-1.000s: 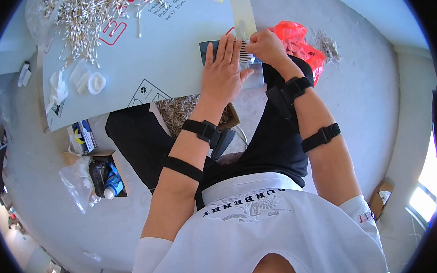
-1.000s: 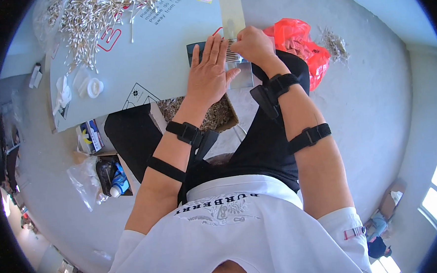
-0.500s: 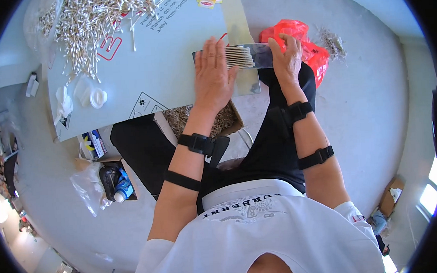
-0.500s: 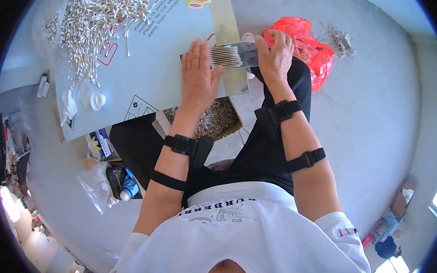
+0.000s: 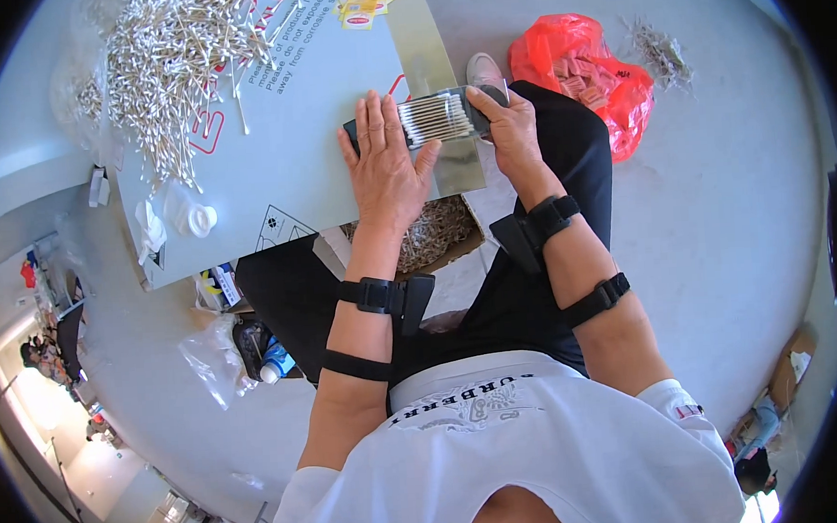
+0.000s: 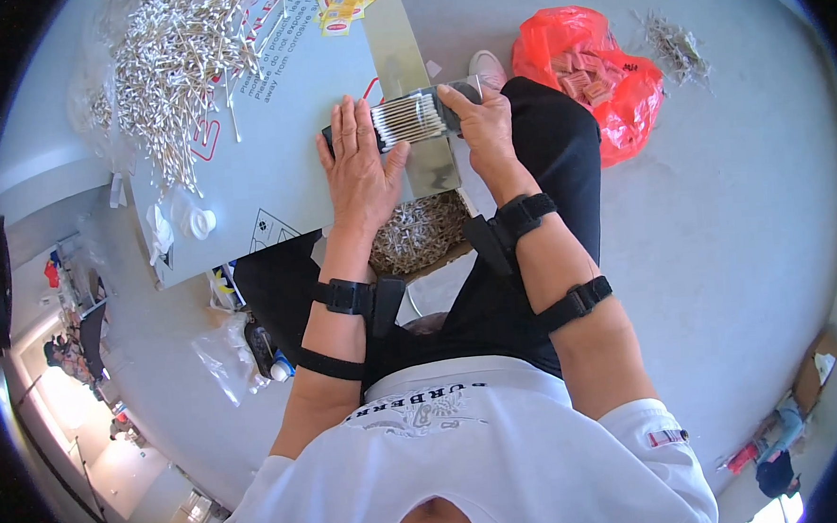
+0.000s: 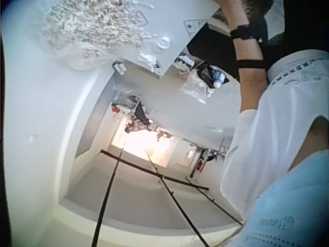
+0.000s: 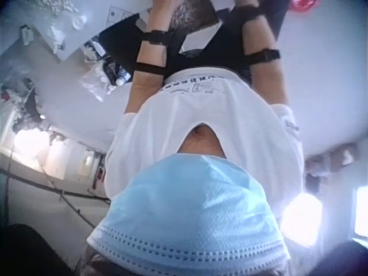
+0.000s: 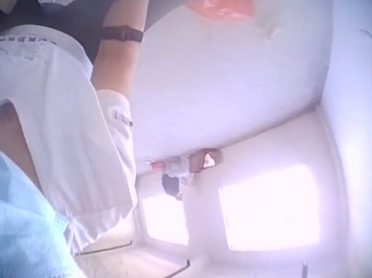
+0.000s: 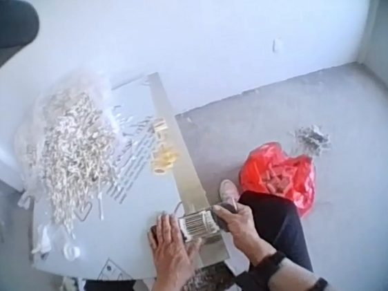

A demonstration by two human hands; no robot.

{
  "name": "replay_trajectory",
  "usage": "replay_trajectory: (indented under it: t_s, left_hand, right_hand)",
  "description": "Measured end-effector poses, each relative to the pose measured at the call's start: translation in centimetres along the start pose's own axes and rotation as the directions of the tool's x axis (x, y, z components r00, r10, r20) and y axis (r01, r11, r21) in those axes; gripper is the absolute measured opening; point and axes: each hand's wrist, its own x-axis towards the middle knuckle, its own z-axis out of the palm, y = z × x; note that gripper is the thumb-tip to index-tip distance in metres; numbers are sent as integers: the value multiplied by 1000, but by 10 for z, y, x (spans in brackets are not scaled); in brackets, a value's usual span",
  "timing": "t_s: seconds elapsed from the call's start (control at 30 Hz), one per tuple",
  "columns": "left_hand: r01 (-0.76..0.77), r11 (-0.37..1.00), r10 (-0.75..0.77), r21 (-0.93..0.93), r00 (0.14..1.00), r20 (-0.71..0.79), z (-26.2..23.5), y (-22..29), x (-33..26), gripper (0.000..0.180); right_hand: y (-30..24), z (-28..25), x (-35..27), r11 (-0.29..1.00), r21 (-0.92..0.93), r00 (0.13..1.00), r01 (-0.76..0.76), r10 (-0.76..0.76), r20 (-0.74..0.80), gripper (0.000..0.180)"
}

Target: Manually packing several cotton swabs into small clear plastic bags.

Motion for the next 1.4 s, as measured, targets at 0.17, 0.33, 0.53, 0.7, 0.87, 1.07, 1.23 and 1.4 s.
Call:
replay_trajectory:
  t_s: [0.17,0.33,0.53,0.7,0.87,1.07,1.23,1.4]
  left_hand:
    - [50,998,-51,-32,997,-50,1,0,-3,78]
    - [6,1000,-6,-19,1000,7,-2,0,2,76]
    - [-7,999,5,-36,1000,-30,1,0,1,75]
    - [19,1000,-18,24,998,-62,8,1,2,72]
    - [33,999,-31,19,996,-80,8,1,0,72]
    - [49,999,-50,-19,998,-48,5,2,2,71]
    - [28,999,-28,-22,1000,-9,3,0,3,69]
    - [14,995,-30,-98,985,-170,1,-5,-1,50]
  right_hand:
    - [-4,7,-4,999,2,999,47,-47,2,7]
    - [-6,7,-4,996,-9,995,89,-89,42,8]
    - [-6,5,-2,992,-72,993,99,-94,71,21]
    - [-30,-2,-8,676,-608,889,416,-442,116,59]
    - [-57,-2,-14,-51,-763,712,644,-325,622,79]
    - [-53,-1,-6,-64,-729,697,682,-243,674,72]
    - [-49,-4,-1,5,-727,710,687,-220,669,71]
    - [-47,-3,-3,47,-734,724,678,-214,656,68]
